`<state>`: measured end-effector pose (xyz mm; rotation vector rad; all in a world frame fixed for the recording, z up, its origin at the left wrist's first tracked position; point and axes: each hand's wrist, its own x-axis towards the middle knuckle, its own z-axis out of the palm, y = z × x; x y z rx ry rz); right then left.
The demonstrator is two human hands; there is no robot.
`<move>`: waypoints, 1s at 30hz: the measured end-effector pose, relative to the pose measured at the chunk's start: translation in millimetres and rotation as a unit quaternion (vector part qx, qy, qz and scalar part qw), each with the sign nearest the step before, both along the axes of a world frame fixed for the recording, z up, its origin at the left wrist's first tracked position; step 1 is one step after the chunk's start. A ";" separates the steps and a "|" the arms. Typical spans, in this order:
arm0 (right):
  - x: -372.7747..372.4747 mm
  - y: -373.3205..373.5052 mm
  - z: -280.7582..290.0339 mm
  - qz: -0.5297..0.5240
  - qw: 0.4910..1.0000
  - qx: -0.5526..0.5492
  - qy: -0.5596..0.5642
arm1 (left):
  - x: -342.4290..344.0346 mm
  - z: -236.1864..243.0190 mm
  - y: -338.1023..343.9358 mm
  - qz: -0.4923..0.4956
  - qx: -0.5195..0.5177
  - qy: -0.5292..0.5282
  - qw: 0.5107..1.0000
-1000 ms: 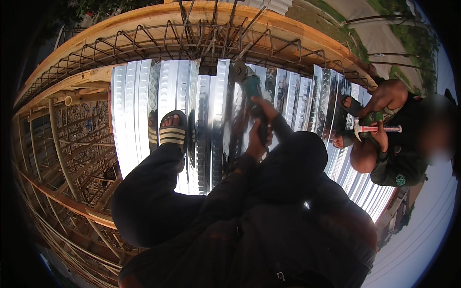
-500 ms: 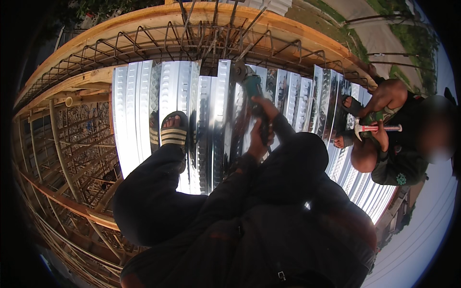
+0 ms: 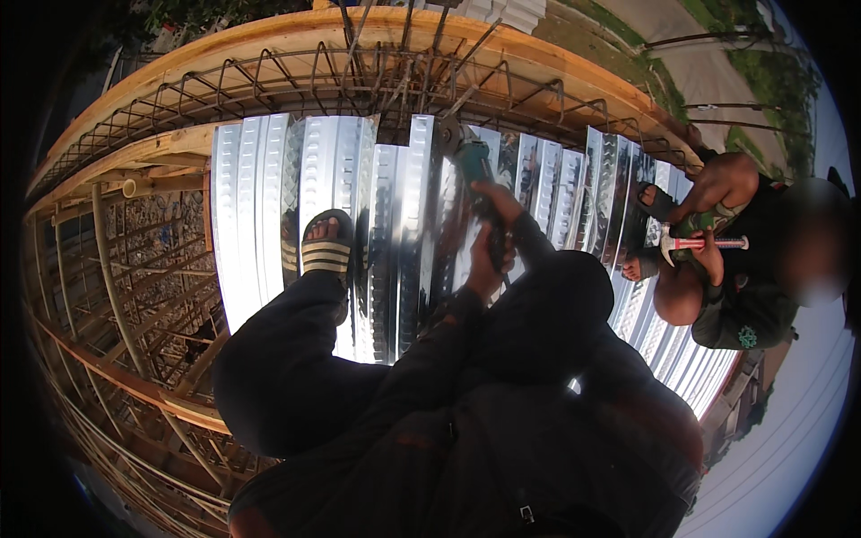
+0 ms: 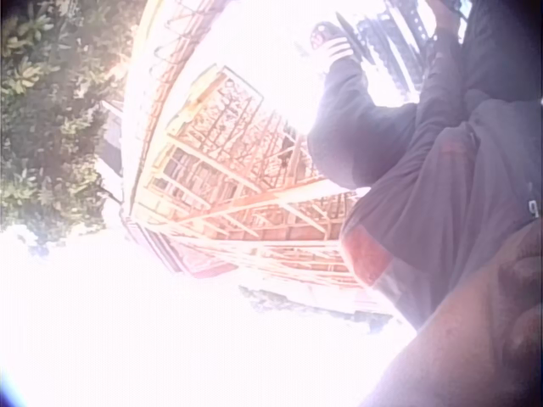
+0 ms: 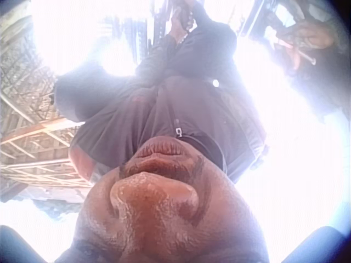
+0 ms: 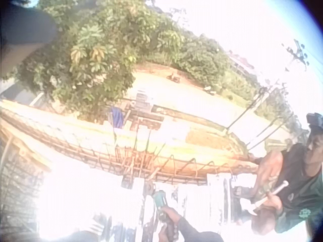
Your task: The person uses an angle grinder to cut corrugated metal sheets on a roof. They reposition the sheets and continue cutting along the edges while another worker is present nearby.
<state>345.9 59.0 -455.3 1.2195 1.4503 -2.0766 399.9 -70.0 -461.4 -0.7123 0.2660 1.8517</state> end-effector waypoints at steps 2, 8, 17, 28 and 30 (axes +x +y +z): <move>-1.2 -0.7 2.0 0.006 1.000 0.005 0.000 | -0.7 -1.8 -0.5 -0.003 0.008 -0.004 1.000; -2.1 3.8 0.6 0.024 1.000 0.008 -0.003 | -3.3 2.1 0.7 -0.009 0.006 0.000 1.000; -8.4 -1.1 5.2 0.011 1.000 0.013 -0.017 | -8.8 5.1 -1.9 -0.002 0.005 0.007 1.000; -7.0 7.1 -8.5 0.015 1.000 0.020 -0.002 | -14.1 3.2 -0.5 -0.005 0.044 0.003 0.999; -9.9 3.3 -9.7 0.021 1.000 0.020 0.000 | -15.8 1.1 -3.9 0.001 0.046 -0.008 0.999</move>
